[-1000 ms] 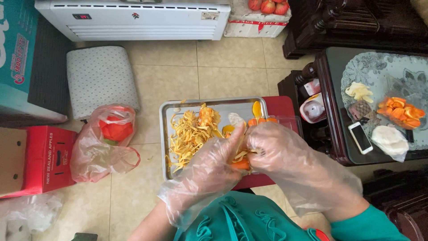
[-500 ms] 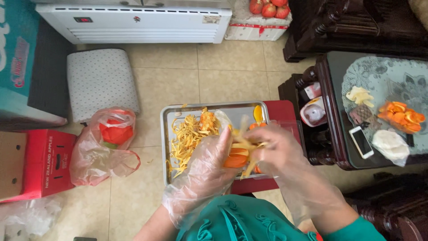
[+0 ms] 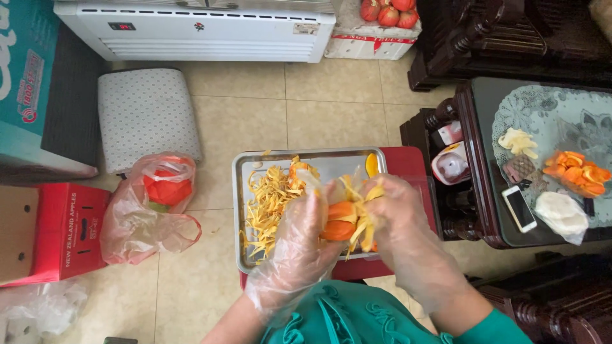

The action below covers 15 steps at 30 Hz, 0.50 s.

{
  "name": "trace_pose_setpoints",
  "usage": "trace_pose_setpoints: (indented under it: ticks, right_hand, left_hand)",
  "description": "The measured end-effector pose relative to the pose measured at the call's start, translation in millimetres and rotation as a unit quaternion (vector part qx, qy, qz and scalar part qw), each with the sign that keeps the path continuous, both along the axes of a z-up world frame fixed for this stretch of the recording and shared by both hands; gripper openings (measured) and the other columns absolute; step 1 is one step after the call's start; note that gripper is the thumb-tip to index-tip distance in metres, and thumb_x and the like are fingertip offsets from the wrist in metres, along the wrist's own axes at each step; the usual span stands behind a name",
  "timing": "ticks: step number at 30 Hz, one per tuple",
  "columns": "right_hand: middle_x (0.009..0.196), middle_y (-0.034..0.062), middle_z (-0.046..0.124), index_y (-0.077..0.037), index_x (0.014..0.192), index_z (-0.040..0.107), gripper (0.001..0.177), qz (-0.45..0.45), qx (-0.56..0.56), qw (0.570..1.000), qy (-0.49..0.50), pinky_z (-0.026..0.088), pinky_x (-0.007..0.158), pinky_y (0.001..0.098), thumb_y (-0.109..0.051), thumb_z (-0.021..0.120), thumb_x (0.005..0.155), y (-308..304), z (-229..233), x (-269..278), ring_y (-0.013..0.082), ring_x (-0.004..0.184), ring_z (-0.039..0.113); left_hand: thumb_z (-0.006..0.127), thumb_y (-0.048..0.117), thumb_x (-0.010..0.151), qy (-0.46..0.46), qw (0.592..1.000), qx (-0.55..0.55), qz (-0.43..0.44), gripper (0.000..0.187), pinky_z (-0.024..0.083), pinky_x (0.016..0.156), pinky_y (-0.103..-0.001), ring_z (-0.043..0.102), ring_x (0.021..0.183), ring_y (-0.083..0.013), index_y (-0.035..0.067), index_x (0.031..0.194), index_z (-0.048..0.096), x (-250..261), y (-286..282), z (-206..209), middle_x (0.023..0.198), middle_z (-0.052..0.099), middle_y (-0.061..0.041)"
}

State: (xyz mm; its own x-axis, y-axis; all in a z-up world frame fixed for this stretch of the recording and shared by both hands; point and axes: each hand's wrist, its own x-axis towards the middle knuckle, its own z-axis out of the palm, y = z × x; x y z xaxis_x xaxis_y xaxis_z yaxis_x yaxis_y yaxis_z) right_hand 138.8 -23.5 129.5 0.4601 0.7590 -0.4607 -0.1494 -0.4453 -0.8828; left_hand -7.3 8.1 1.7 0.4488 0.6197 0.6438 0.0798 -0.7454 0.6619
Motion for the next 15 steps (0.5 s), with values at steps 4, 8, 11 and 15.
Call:
trace_pose_setpoints:
  ticks: [4, 8, 11, 15]
  right_hand:
    - [0.095, 0.015, 0.065, -0.009, 0.104, 0.06, 0.022, -0.104, -0.002, 0.974, 0.203, 0.044, 0.056, 0.0374, -0.02, 0.057, 0.085, -13, -68, 29, 0.0268, 0.074, 0.059]
    - [0.092, 0.0311, 0.069, 0.005, 0.105, 0.061, 0.022, -0.083, 0.022, 0.996, 0.038, 0.058, 0.051, 0.0506, 0.005, 0.051, 0.085, 6, -27, 24, 0.0415, 0.072, 0.069]
    - [0.107, -0.0008, 0.075, -0.019, 0.103, 0.083, 0.02, 0.15, 0.048, 0.89, -0.427, 0.048, 0.091, 0.0327, -0.025, 0.075, 0.085, -7, -101, 79, 0.0183, 0.104, 0.068]
    - [0.12, 0.0047, 0.077, -0.023, 0.133, 0.073, 0.064, 0.267, 0.005, 0.842, -0.47, 0.051, 0.095, 0.036, -0.052, 0.081, 0.077, 10, -133, 47, 0.0234, 0.111, 0.069]
  left_hand:
    - [0.069, 0.003, 0.094, -0.085, 0.993, -0.081, 0.012, 0.105, 0.053, 0.102, -0.05, 0.068, 0.123, -0.0427, 0.024, 0.171, 0.001, -1, -5, 6, 0.153, 0.054, -0.033]
    - [0.063, 0.003, 0.1, -0.09, 0.99, -0.104, 0.002, 0.104, 0.05, 0.108, -0.05, 0.065, 0.133, -0.0431, 0.033, 0.171, -0.007, -11, 0, 11, 0.15, 0.057, -0.029]
    - [0.076, 0.008, 0.092, -0.289, 0.853, -0.418, -0.121, 0.109, 0.052, 0.105, -0.037, 0.052, 0.142, -0.0327, 0.026, 0.167, -0.002, -3, -9, -20, 0.159, 0.042, -0.034]
    - [0.068, 0.004, 0.074, -0.283, 0.702, -0.653, 0.019, 0.083, 0.055, 0.085, -0.021, 0.066, 0.101, -0.0064, 0.0, 0.155, 0.051, -14, 8, 36, 0.124, 0.073, -0.006]
